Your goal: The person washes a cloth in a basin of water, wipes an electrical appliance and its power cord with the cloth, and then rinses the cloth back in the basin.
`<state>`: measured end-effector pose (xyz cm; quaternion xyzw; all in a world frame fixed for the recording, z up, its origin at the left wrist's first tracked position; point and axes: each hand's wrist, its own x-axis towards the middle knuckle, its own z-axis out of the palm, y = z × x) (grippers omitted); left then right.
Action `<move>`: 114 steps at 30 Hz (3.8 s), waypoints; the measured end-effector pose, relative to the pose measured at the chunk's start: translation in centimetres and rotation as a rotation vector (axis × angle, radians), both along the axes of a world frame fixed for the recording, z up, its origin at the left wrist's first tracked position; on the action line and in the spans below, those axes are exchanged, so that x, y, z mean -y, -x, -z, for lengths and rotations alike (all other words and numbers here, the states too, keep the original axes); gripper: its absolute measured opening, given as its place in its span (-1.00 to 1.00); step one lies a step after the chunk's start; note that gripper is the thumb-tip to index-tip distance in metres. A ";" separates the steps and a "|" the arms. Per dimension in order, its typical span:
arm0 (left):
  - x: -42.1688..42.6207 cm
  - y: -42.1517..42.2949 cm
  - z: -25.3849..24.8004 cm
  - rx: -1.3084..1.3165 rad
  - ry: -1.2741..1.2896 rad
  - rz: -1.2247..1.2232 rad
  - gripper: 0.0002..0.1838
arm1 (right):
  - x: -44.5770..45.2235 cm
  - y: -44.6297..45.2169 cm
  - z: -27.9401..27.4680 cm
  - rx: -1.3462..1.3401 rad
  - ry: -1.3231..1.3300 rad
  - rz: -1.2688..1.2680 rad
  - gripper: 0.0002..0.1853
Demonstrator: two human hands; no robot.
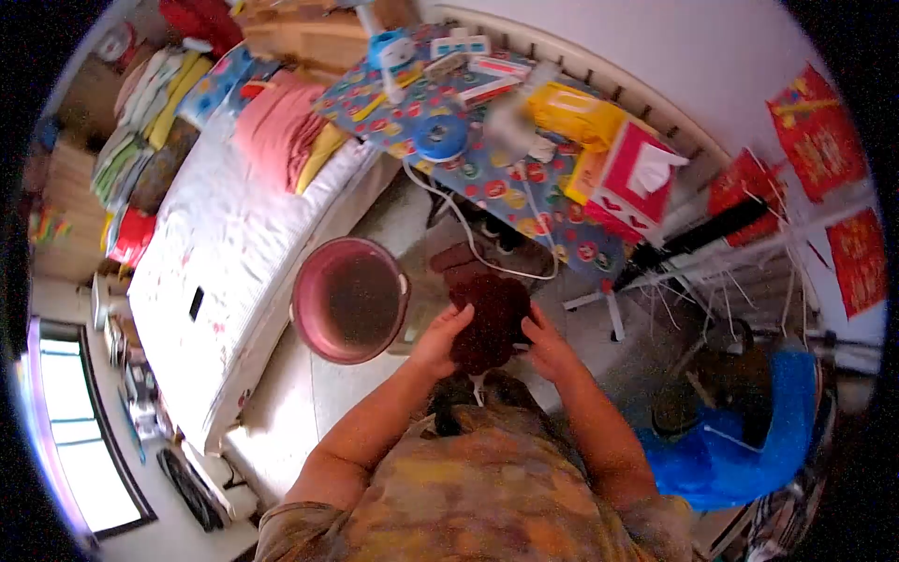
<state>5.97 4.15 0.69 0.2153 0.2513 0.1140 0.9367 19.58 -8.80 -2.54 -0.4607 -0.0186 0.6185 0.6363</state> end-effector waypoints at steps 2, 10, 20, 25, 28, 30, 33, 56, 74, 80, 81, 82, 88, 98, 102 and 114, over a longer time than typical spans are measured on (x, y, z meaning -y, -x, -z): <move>-0.3 1.4 0.2 -0.049 0.082 -0.067 -0.61 | -0.5 0.8 0.5 -0.042 -0.058 -0.058 -0.47; -4.9 8.5 1.7 -0.244 0.048 -0.245 -0.68 | -2.8 3.9 3.3 -0.007 0.049 -0.028 -0.58; -16.5 20.9 10.3 -0.481 -0.446 -0.094 -0.74 | -14.2 16.9 -0.8 -0.043 0.051 0.098 -0.55; -21.8 24.5 10.1 -0.601 -0.663 -0.064 -0.73 | -19.7 21.8 -1.9 -0.055 0.031 0.137 -0.53; -24.4 25.8 10.4 -0.616 -0.690 -0.011 -0.72 | -21.4 23.5 -2.6 -0.103 0.011 0.175 -0.53; -25.4 25.9 10.7 -0.639 -0.757 0.064 -0.71 | -21.9 24.1 -2.7 -0.109 -0.025 0.183 -0.52; -25.7 25.6 11.7 -0.492 -0.560 -0.004 -0.69 | -22.0 24.4 -2.3 -0.114 -0.056 0.214 -0.49; -19.7 21.8 3.2 -0.405 -1.237 0.308 -0.41 | -23.8 22.0 -1.8 -0.314 -0.244 0.290 -0.55; -23.9 22.3 3.3 -0.656 -1.228 0.373 -0.56 | -24.4 19.1 1.3 -0.337 -0.220 0.247 -0.66; -29.1 24.1 5.4 -0.508 -1.010 0.224 -0.66 | -24.0 19.1 1.9 0.047 0.144 0.120 -0.68; -29.7 24.0 5.5 -0.486 -1.101 0.233 -0.67 | -24.2 19.4 2.1 0.134 0.219 0.093 -0.66; -30.4 24.0 5.6 -0.477 -1.097 0.246 -0.67 | -24.4 19.8 2.3 0.133 0.228 0.106 -0.66; -34.9 23.5 6.6 -0.636 -0.892 0.691 -0.59 | -25.8 22.5 5.2 0.328 0.435 0.052 -0.59; -38.4 20.2 14.9 -0.503 -1.617 1.344 -0.50 | -27.7 24.5 14.2 0.811 0.826 -0.230 -0.59; -38.1 19.3 17.1 -0.488 -1.734 1.179 -0.63 | -28.1 26.0 14.7 1.035 0.919 -0.129 -0.67; -38.5 23.0 21.8 -0.168 -1.876 1.010 -0.54 | -24.8 30.9 17.7 1.325 0.826 -0.188 -0.62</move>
